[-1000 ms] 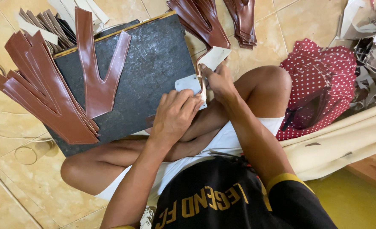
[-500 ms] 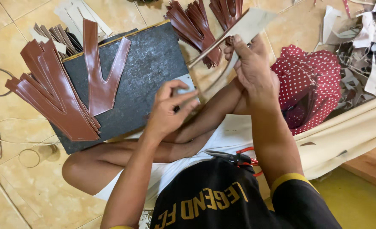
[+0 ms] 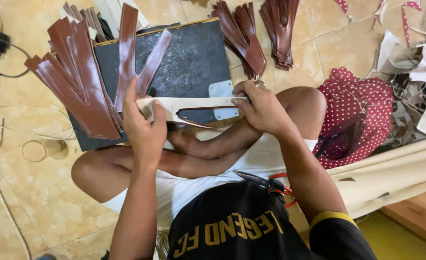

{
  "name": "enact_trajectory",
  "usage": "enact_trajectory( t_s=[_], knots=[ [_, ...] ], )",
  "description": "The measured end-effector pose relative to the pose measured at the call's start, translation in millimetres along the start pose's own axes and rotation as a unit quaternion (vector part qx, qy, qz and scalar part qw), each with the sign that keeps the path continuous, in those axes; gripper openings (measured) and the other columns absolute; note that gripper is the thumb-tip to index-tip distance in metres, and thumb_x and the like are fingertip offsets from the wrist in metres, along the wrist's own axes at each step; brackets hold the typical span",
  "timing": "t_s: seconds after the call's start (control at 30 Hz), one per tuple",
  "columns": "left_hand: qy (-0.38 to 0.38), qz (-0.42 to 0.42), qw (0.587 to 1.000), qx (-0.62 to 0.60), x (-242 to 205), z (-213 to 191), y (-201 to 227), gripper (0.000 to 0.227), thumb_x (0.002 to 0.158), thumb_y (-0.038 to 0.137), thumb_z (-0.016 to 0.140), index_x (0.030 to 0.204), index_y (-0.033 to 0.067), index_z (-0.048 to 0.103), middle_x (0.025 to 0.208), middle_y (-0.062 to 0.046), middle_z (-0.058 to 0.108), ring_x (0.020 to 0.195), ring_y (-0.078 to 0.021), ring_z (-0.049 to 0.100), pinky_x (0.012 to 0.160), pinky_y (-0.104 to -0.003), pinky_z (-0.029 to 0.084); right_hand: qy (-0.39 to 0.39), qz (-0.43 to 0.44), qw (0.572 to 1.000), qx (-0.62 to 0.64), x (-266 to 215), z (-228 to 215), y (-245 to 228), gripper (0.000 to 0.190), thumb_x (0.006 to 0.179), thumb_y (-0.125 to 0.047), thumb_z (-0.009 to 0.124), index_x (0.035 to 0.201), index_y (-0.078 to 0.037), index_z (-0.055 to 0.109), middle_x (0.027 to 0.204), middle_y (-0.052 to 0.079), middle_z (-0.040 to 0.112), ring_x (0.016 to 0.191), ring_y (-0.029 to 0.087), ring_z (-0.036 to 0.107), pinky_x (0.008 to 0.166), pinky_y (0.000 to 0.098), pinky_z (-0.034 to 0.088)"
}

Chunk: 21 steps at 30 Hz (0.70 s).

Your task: The person sits on the floor and repeatedly peels a white backing layer off brown V-shaped material pieces. They place the finished pieces into a pile and continue the process with new pieces from a stack.

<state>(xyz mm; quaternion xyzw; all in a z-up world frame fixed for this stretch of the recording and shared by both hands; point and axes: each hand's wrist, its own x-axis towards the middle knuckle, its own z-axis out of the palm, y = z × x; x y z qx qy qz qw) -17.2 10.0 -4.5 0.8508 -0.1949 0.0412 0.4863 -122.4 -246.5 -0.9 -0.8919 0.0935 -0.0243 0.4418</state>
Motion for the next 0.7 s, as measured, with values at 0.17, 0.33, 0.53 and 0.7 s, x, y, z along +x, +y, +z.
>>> enact_trajectory(
  t_s=[0.17, 0.33, 0.53, 0.7],
  knots=[
    [0.039, 0.15, 0.926, 0.345, -14.8, 3.2, 12.0, 0.048, 0.079, 0.012, 0.072, 0.126, 0.0154, 0.064, 0.133, -0.023, 0.051, 0.126, -0.0383, 0.045, 0.105, -0.047, 0.038, 0.062, -0.065, 0.995, -0.039, 0.6, 19.6, 1.1, 0.015, 0.097, -0.01, 0.073, 0.109, -0.001, 0.071, 0.1, 0.019, 0.067, 0.092, 0.037, 0.066, 0.081, 0.0431, 0.054],
    [-0.201, 0.178, 0.962, 0.057, 4.8, 48.2, 19.2, 0.032, 0.096, 0.019, 0.075, 0.125, 0.0062, 0.069, 0.124, -0.009, 0.061, 0.117, -0.0302, 0.057, 0.098, -0.045, 0.045, 0.082, -0.099, 0.989, -0.071, 8.5, 19.1, -6.6, 0.021, 0.091, -0.011, 0.077, 0.107, 0.002, 0.071, 0.099, 0.019, 0.067, 0.09, 0.038, 0.065, 0.078, 0.0439, 0.053],
    [-0.216, 0.18, 0.959, 0.022, 14.3, 60.7, 7.3, 0.024, 0.091, 0.022, 0.077, 0.113, 0.0124, 0.076, 0.109, -0.004, 0.061, 0.104, -0.0294, 0.058, 0.088, -0.045, 0.045, 0.044, -0.075, 0.994, -0.06, 1.3, 5.6, 4.3, 0.018, 0.095, -0.005, 0.072, 0.113, -0.006, 0.075, 0.099, 0.015, 0.071, 0.088, 0.032, 0.07, 0.078, 0.0391, 0.056],
    [-0.225, 0.175, 0.959, 0.008, 18.4, 58.2, 6.5, 0.022, 0.09, 0.022, 0.078, 0.111, 0.0162, 0.077, 0.105, -0.002, 0.06, 0.1, -0.0272, 0.057, 0.087, -0.043, 0.046, 0.038, -0.103, 0.99, -0.085, 3.6, 4.1, 12.8, 0.02, 0.093, -0.002, 0.071, 0.111, -0.01, 0.077, 0.1, 0.011, 0.073, 0.085, 0.028, 0.071, 0.076, 0.0369, 0.056]
  ],
)
